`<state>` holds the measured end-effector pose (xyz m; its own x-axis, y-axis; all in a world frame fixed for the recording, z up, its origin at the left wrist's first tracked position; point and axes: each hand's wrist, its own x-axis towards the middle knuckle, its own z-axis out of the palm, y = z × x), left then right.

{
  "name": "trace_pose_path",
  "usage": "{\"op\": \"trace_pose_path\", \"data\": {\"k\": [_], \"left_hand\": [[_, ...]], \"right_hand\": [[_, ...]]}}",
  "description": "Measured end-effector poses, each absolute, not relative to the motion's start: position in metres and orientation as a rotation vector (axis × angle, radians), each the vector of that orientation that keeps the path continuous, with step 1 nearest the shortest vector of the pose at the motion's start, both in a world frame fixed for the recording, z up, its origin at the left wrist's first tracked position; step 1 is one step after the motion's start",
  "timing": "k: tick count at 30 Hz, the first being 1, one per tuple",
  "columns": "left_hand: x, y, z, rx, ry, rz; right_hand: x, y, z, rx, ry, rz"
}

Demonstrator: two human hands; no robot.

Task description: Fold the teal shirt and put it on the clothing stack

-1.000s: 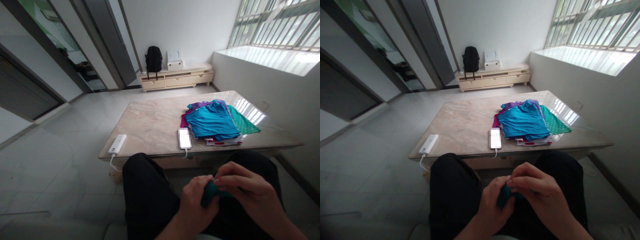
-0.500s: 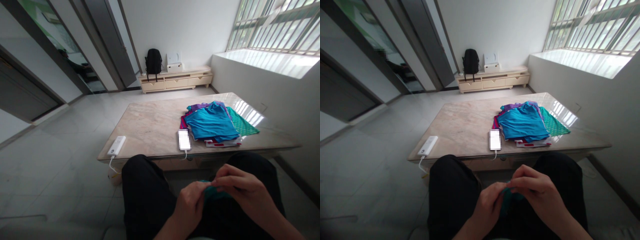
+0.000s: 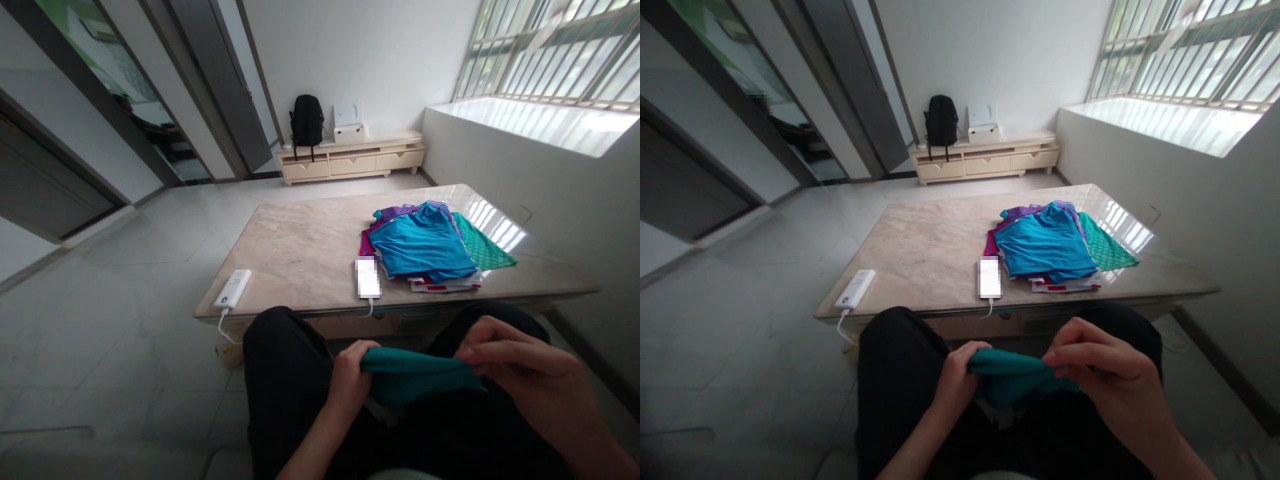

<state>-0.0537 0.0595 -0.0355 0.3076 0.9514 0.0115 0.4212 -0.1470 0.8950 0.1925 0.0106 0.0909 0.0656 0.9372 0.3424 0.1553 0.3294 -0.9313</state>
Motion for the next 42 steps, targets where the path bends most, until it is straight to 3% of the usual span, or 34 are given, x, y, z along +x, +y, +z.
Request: {"op": "trace_pose_path", "data": {"k": [13, 26, 34, 42], "left_hand": [[-0.078, 0.053, 0.0, 1.924, 1.18, 0.885], [-0.075, 0.043, 0.03, 1.634, 1.125, 0.672], [-0.069, 0.037, 0.059, 1.639, 1.063, 0.517], [-0.063, 0.033, 0.042, 1.677, 1.096, 0.519]], "right_hand": [[0.26, 0.021, 0.082, -1.562, -1.396, 0.296], [0.248, 0.025, 0.069, -1.458, -1.596, 0.367], [0.183, 0.025, 0.071, -1.246, -2.264, 0.865], [0.158, 0.028, 0.047, -1.282, -2.293, 0.793]]}}
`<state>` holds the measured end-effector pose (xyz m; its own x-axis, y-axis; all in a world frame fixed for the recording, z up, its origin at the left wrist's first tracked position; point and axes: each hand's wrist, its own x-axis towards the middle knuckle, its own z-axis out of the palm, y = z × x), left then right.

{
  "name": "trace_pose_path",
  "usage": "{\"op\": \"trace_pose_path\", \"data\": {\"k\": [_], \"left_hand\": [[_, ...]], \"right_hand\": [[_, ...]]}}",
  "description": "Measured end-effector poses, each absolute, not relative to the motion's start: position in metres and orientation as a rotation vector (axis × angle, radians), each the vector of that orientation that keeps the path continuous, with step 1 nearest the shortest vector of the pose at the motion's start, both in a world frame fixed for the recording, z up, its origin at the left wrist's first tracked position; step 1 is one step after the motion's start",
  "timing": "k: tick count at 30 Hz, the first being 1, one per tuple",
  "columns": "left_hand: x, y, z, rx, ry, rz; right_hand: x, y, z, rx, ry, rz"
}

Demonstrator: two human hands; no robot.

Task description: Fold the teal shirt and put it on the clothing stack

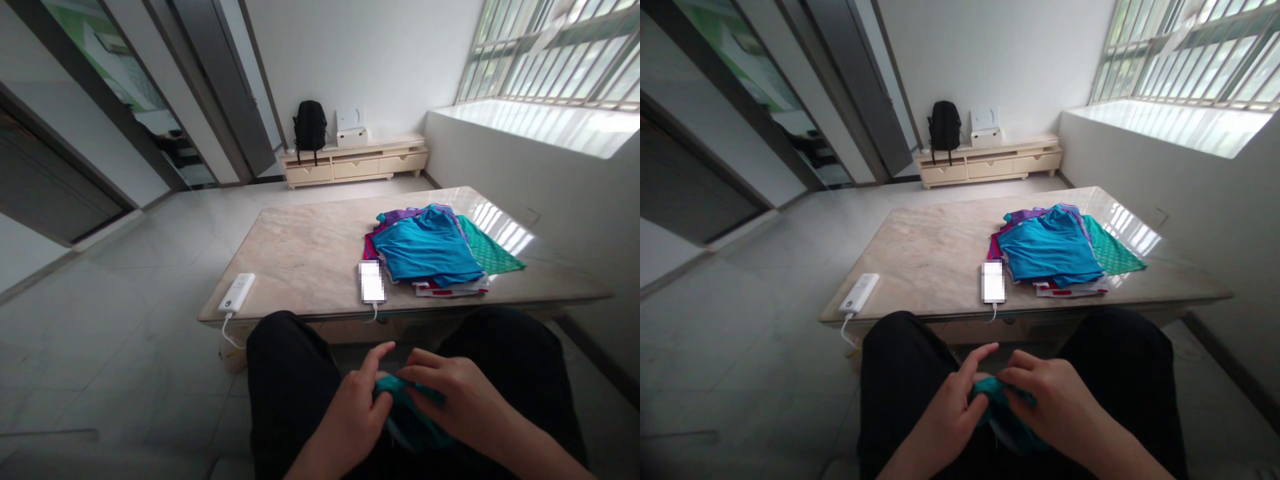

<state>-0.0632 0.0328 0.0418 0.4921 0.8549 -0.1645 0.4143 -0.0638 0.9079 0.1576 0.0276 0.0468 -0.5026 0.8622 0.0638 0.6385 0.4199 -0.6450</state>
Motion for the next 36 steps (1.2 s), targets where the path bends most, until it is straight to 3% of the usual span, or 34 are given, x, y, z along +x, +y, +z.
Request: {"op": "trace_pose_path", "data": {"k": [13, 29, 36], "left_hand": [[-0.067, 0.058, -0.014, 1.827, 1.37, 0.793], [-0.077, 0.061, -0.013, 1.836, 1.286, 0.901], [-0.069, 0.047, -0.018, 1.835, 1.232, 0.922]], "right_hand": [[0.172, 0.032, 0.055, -1.286, -1.887, 0.73], [0.194, 0.041, 0.064, -1.362, -1.763, 0.565], [0.183, 0.037, 0.064, -1.387, -1.729, 0.677]]}}
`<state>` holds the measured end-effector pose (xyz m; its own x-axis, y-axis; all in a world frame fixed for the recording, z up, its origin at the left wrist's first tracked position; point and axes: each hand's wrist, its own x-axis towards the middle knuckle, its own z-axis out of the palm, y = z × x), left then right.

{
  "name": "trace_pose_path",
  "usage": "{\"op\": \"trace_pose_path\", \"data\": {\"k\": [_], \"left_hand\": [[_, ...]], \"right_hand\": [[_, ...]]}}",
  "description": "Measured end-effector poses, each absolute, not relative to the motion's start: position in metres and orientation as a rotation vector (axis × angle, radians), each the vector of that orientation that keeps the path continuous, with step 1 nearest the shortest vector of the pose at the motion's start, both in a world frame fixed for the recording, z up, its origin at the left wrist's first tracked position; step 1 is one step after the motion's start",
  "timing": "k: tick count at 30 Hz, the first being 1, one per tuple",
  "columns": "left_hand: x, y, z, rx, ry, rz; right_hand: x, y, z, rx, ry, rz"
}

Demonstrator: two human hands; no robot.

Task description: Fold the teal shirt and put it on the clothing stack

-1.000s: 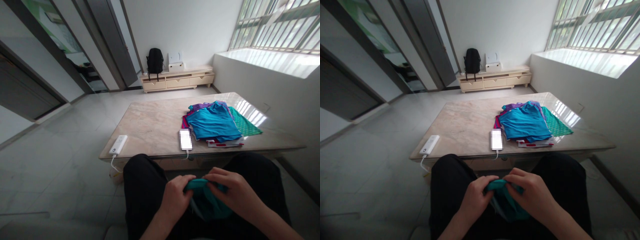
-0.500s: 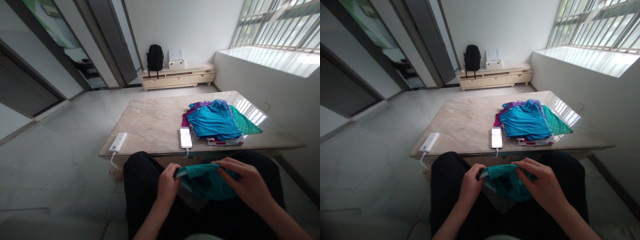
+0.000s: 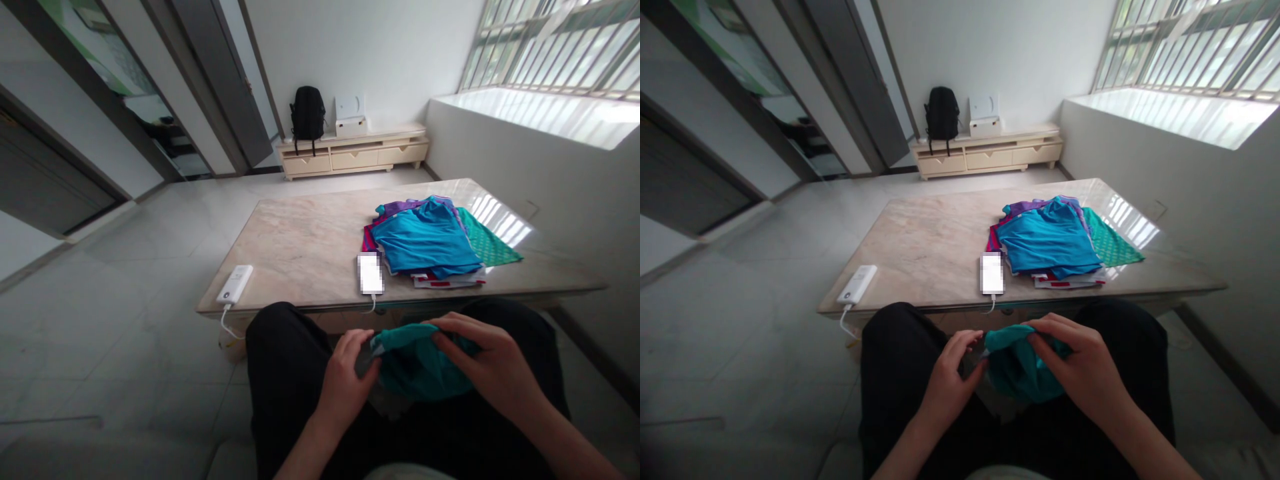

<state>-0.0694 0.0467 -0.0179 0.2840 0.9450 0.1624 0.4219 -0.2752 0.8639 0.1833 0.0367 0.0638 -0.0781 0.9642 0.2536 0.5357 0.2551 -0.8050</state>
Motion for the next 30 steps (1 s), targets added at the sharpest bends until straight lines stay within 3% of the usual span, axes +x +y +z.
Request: {"op": "trace_pose_path", "data": {"k": [6, 12, 21, 30], "left_hand": [[-0.047, 0.045, -0.006, 1.683, 1.102, 1.056], [-0.041, 0.043, 0.01, 1.766, 0.969, 0.913], [-0.047, 0.04, 0.001, 1.832, 1.052, 0.887], [-0.063, 0.05, 0.024, 1.613, 1.231, 1.059]], "right_hand": [[0.174, 0.033, 0.057, -1.32, -1.832, 0.794], [0.178, 0.031, 0.055, -1.326, -1.823, 0.868], [0.171, 0.023, 0.046, -1.358, -1.756, 0.878], [0.175, 0.027, 0.038, -1.474, -1.894, 0.89]]}}
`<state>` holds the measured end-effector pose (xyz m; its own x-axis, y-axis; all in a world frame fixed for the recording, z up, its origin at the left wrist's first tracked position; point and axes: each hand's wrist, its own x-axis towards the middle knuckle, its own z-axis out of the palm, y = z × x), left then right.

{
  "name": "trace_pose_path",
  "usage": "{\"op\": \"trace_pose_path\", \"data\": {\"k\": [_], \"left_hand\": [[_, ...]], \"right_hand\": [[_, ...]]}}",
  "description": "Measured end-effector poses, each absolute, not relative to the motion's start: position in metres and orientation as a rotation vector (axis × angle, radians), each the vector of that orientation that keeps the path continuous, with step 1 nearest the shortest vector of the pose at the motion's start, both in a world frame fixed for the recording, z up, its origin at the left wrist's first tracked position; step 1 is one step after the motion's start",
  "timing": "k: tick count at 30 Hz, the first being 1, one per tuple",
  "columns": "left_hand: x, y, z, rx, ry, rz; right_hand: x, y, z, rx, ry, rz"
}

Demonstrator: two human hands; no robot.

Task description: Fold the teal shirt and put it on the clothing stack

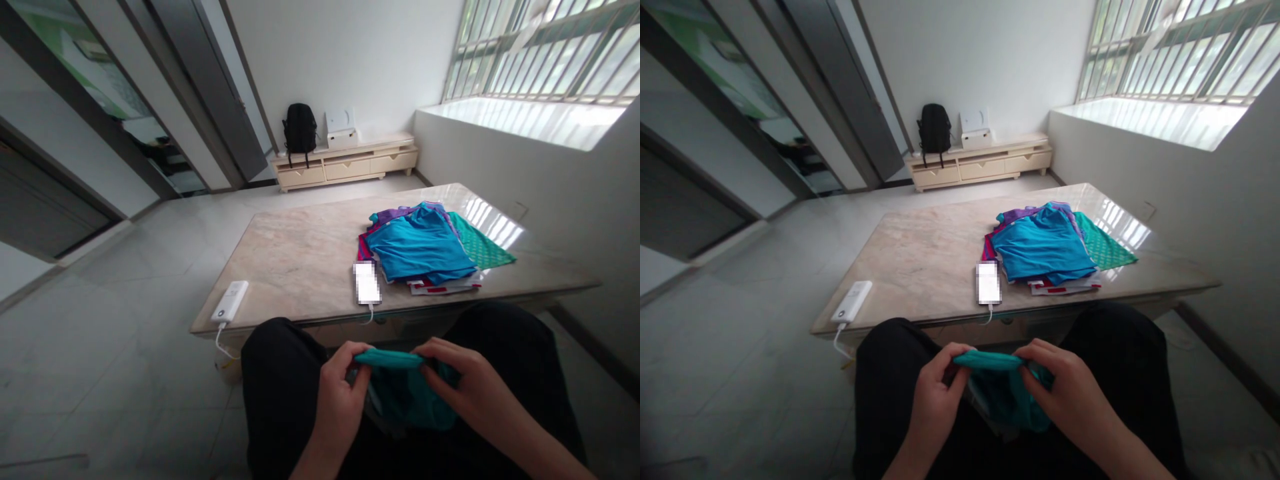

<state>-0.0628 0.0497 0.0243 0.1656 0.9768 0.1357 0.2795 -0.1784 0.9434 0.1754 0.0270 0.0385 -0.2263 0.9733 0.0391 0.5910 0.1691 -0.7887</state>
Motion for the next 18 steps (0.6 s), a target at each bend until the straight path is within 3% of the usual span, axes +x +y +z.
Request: {"op": "trace_pose_path", "data": {"k": [7, 18], "left_hand": [[-0.041, 0.032, 0.035, 1.667, 1.097, 1.065], [-0.044, 0.028, 0.019, 1.783, 1.118, 1.165]], "right_hand": [[0.162, 0.023, 0.058, -1.275, -1.976, 0.846], [0.159, 0.017, 0.04, -1.078, -1.859, 0.766]]}}
